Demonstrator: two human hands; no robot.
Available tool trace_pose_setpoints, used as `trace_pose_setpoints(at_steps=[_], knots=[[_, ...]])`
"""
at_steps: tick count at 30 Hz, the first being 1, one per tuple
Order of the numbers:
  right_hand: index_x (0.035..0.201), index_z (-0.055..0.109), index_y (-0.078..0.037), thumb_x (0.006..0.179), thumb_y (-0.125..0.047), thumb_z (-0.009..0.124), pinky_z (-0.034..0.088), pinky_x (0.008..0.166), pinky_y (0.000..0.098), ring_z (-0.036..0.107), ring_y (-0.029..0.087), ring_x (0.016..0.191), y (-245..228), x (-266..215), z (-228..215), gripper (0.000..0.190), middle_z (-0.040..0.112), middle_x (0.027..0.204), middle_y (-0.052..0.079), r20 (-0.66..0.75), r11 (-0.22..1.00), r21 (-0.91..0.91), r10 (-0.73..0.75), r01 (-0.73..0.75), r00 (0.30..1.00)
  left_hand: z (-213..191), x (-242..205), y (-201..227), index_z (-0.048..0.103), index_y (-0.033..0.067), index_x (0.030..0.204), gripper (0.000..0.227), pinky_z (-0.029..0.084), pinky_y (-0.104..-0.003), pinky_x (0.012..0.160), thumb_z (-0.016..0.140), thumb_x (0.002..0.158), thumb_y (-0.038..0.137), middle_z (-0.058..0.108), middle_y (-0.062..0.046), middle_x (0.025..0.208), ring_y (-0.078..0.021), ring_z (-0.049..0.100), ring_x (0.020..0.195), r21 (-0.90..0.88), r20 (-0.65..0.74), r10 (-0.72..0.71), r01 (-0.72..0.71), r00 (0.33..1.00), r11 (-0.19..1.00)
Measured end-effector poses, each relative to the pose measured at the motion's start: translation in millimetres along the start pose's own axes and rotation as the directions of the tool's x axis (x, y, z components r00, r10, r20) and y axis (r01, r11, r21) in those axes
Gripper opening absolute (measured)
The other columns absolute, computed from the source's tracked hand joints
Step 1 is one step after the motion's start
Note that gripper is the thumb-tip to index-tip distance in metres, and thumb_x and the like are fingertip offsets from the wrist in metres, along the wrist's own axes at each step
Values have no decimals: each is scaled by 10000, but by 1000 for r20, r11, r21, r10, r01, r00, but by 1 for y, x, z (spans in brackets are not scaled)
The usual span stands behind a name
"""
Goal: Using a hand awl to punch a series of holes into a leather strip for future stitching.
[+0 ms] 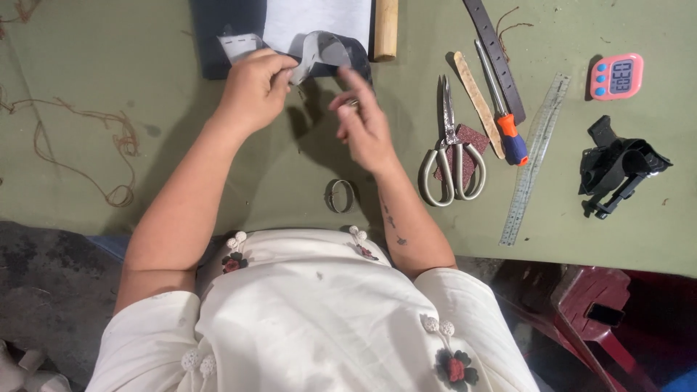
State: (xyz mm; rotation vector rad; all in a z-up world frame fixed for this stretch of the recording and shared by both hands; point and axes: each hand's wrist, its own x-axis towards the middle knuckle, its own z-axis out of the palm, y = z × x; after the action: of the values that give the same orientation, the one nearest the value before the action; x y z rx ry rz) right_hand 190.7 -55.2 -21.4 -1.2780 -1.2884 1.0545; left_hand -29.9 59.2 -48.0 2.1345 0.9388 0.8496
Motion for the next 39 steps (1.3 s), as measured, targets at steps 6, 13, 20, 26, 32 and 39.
trace_pose_setpoints(at_steps=[6, 13, 20, 26, 32, 39], knots=[[1578, 405, -206, 1091, -171, 498, 587, 724, 242, 576, 113, 699, -1, -6, 12, 497, 617, 1098, 60, 266, 983, -147, 146, -109, 953, -7, 2, 4, 707, -60, 1208, 244, 581, -286, 672, 564, 1013, -92, 661, -133, 1025, -222, 750, 783, -204, 80, -113, 128, 990, 971], [1557, 439, -197, 1091, -199, 536, 581, 729, 241, 609, 114, 689, 4, -6, 14, 476, 644, 1098, 25, 251, 977, -189, 141, -95, 958, -12, 2, 12, 696, -46, 1251, 276, 561, -239, 679, 564, 1012, -81, 656, -141, 1125, -255, 780, 895, -210, 134, -163, 188, 978, 959], [1541, 461, -169, 1081, -164, 554, 600, 747, 236, 593, 113, 713, -2, -6, 19, 469, 639, 1067, 19, 243, 979, -186, 124, -79, 962, -12, 3, 14, 712, -45, 1235, 260, 581, -271, 711, 601, 1003, -78, 679, -135, 1068, -235, 763, 836, -187, 125, -154, 175, 980, 967], [1538, 461, -181, 1077, -170, 562, 635, 757, 236, 581, 105, 746, -1, -6, 21, 473, 629, 1066, 25, 230, 977, -187, 141, -99, 963, -10, 4, 12, 737, -29, 1203, 240, 578, -314, 752, 625, 993, -56, 702, -107, 1023, -203, 736, 783, -124, 100, -116, 128, 988, 984], [1536, 466, -198, 1080, -204, 563, 613, 751, 237, 632, 115, 696, 0, -6, 19, 466, 635, 1057, 30, 236, 972, -218, 144, -92, 961, -10, 4, 14, 736, -25, 1200, 227, 568, -301, 720, 622, 1005, -42, 689, -98, 1018, -197, 742, 767, -133, 106, -131, 144, 986, 981], [1528, 480, -215, 1072, -219, 557, 586, 763, 229, 671, 115, 674, 0, -6, 20, 463, 649, 1073, 20, 213, 959, -256, 176, -119, 961, -5, 3, 5, 752, -17, 1169, 210, 549, -318, 700, 643, 991, -45, 692, -89, 968, -197, 712, 745, -117, 64, -63, 71, 996, 991]])
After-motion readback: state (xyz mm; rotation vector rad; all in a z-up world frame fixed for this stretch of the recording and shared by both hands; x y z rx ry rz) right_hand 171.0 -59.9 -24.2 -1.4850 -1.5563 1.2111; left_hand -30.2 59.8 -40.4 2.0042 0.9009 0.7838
